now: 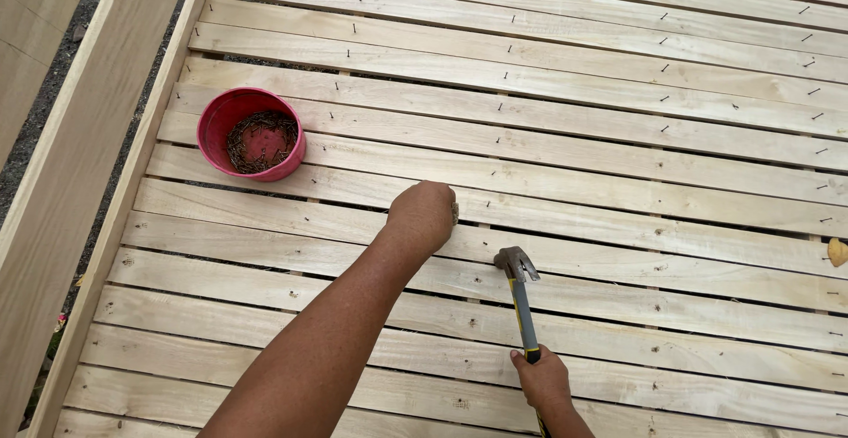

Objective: The person hammers nails into the slatted wooden surface of a furniture frame, working across different sections of the bench. They hold a small wood block in one hand and a claw hammer in the other, taking nails from a pink bucket and driving them flush into the slats.

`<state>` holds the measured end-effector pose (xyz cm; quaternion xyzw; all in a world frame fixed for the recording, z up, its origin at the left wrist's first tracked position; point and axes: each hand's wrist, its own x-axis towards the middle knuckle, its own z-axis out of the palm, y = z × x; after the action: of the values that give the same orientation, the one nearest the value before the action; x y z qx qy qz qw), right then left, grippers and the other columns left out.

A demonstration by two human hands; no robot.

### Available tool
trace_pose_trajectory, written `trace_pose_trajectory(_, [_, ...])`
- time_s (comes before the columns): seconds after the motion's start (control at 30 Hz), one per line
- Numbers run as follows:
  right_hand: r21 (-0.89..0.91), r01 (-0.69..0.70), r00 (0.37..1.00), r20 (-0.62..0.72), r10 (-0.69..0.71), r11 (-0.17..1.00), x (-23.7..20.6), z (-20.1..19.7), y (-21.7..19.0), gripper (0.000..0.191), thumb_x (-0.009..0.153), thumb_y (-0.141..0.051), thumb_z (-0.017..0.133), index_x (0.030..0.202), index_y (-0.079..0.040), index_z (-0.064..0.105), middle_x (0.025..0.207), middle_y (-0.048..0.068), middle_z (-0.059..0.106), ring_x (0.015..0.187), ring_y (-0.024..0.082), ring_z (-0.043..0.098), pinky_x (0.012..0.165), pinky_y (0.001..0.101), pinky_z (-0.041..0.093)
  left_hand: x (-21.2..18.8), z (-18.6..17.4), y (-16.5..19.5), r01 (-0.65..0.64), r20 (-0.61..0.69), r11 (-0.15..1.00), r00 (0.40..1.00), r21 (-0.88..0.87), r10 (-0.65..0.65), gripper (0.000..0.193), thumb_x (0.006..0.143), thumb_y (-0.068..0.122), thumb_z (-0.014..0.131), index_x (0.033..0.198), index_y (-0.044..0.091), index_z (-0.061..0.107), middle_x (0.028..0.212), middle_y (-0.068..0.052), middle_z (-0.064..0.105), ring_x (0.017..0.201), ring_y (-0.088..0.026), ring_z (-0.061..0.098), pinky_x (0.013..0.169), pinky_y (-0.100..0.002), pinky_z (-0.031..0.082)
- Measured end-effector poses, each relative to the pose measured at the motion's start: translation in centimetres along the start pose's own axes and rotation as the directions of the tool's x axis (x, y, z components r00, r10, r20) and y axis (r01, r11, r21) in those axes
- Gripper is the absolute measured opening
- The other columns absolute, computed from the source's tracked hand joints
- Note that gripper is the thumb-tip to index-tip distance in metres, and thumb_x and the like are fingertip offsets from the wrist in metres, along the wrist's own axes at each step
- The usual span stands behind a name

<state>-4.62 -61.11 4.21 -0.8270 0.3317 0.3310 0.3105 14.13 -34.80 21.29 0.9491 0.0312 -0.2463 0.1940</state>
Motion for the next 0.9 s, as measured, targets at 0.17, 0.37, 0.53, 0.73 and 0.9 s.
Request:
trace_pose_trajectory(0.17, [0.125, -0.091, 0.989, 0.126, 0.075, 0.988, -0.6, -0.1, -0.7, 0.030, 0.095, -0.033, 0.073, 0.095, -0.004, 0.064, 0.057, 0.006, 0.053, 0.042, 0.019, 0.050, 0.044, 0.0373, 0.048, -0.2, -1.2, 0.2, 0.068, 0.030, 0.997, 0.997, -0.042, -0.067, 0.024, 0.086, 0.009, 0.073, 0.110, 0.014, 0.072, 0.099, -0.012, 0.074, 0.089, -0.024, 0.074, 0.072, -0.040, 0.064])
trace_pose_trajectory(0.37, [0.107, -0.092, 0.989, 0.123, 0.079, 0.990, -0.2, -0.1, -0.5, 0.033, 0.095, -0.032, 0.073, 0.088, -0.004, 0.058, 0.056, 0.006, 0.051, 0.040, 0.019, 0.049, 0.042, 0.0383, 0.045, -2.1, -1.7, 4.2, -0.089, 0.108, 0.975, 0.992, 0.204, 0.068, 0.018, 0.097, 0.016, 0.070, 0.109, 0.007, 0.079, 0.102, -0.017, 0.076, 0.093, -0.026, 0.074, 0.078, -0.040, 0.062])
trace_pose_trajectory(0.53, [0.071, -0.061, 0.992, 0.111, 0.053, 0.996, 0.6, -0.2, 0.3, 0.032, 0.094, -0.032, 0.074, 0.087, -0.004, 0.059, 0.057, 0.007, 0.055, 0.042, 0.019, 0.052, 0.043, 0.0384, 0.048, -0.7, -5.6, -1.6, 0.107, 0.116, 0.966, 0.990, -0.235, -0.082, 0.037, 0.087, -0.002, 0.067, 0.117, 0.017, 0.076, 0.104, -0.008, 0.079, 0.091, -0.019, 0.078, 0.079, -0.036, 0.066])
trace_pose_trajectory(0.73, [0.045, -0.032, 0.997, 0.076, 0.028, 0.998, 0.7, -0.1, 0.5, 0.029, 0.092, -0.034, 0.074, 0.089, -0.007, 0.063, 0.057, 0.006, 0.057, 0.043, 0.018, 0.055, 0.044, 0.0370, 0.048, -1.7, -3.9, 0.0, -0.001, 0.071, 0.999, 0.997, 0.054, -0.003, 0.038, 0.088, 0.002, 0.071, 0.121, 0.020, 0.075, 0.107, -0.010, 0.077, 0.096, -0.022, 0.074, 0.083, -0.038, 0.063])
trace_pose_trajectory(0.9, [0.149, -0.124, 0.984, 0.150, 0.101, 0.981, 0.2, 0.2, -0.2, 0.032, 0.094, -0.033, 0.074, 0.090, -0.003, 0.060, 0.056, 0.007, 0.051, 0.041, 0.020, 0.050, 0.043, 0.0390, 0.046, -3.1, -5.4, 1.8, -0.010, 0.179, 1.000, 0.984, 0.008, 0.009, 0.041, 0.081, 0.001, 0.078, 0.118, 0.019, 0.076, 0.108, -0.008, 0.076, 0.097, -0.021, 0.075, 0.085, -0.036, 0.063])
